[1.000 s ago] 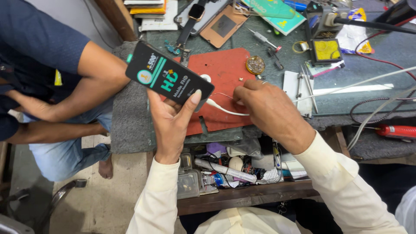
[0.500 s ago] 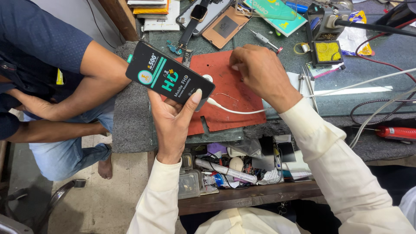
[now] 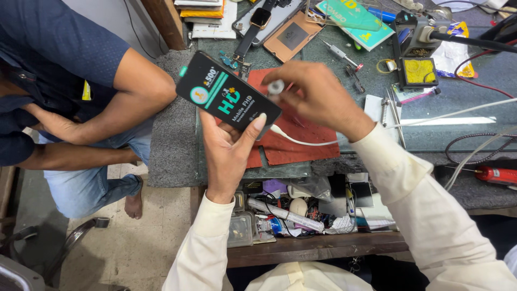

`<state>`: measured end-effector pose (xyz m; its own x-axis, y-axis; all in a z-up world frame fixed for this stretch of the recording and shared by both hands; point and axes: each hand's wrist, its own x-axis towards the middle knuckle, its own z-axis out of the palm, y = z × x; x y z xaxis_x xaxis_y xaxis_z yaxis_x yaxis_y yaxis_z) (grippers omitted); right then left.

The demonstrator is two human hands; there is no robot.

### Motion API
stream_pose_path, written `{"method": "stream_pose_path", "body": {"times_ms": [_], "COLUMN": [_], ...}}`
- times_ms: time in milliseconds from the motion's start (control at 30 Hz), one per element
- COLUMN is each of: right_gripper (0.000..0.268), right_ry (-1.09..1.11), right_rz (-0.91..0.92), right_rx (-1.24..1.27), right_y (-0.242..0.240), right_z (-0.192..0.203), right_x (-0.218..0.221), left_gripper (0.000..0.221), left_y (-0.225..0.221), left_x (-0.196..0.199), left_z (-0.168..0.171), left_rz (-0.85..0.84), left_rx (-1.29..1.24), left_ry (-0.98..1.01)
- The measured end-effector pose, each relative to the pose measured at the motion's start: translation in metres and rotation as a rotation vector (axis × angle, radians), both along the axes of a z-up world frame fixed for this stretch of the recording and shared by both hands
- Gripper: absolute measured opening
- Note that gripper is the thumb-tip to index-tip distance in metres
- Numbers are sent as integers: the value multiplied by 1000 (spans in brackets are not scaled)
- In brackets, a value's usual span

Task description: The person disassembles the internal components of a mobile phone, removes a circuit board module, and uses a screwdriver to loosen and remove several screws from the internal chassis.

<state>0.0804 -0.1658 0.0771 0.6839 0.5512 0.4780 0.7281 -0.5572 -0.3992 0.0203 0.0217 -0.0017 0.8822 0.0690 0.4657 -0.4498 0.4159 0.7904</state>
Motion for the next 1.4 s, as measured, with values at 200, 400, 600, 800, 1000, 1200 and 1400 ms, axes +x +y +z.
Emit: {"method": "stream_pose_path", "body": {"times_ms": [200, 400, 600, 800, 1000, 1200, 1400], "right_gripper": [29, 27, 30, 22, 23, 24, 34], "right_ry": [-85, -81, -270, -99, -404, -536, -163], "right_rz": [-241, -414, -314, -298, -325, 145, -433], "right_rx": [27, -220, -215, 54, 195, 75, -303], "right_y": [-36, -72, -73, -39, -4, -6, -245], "right_z": [10, 9, 7, 12, -29, -85, -60], "right_x": [31, 54, 47, -9, -87, -125, -218], "left_gripper": [71, 73, 72, 73, 72, 71, 58], "left_y": [-1, -1, -4, -6, -7, -11, -8], "left_x": [-1, -2, -3, -2, -2, 0, 36], "left_z": [-1, 1, 1, -2, 1, -6, -47], "left_rz": [-21, -3, -7, -17, -15, -41, 103], "left_rx": [33, 58, 65, 56, 60, 39, 259], "left_ry": [20, 16, 33, 35, 54, 39, 80]}}
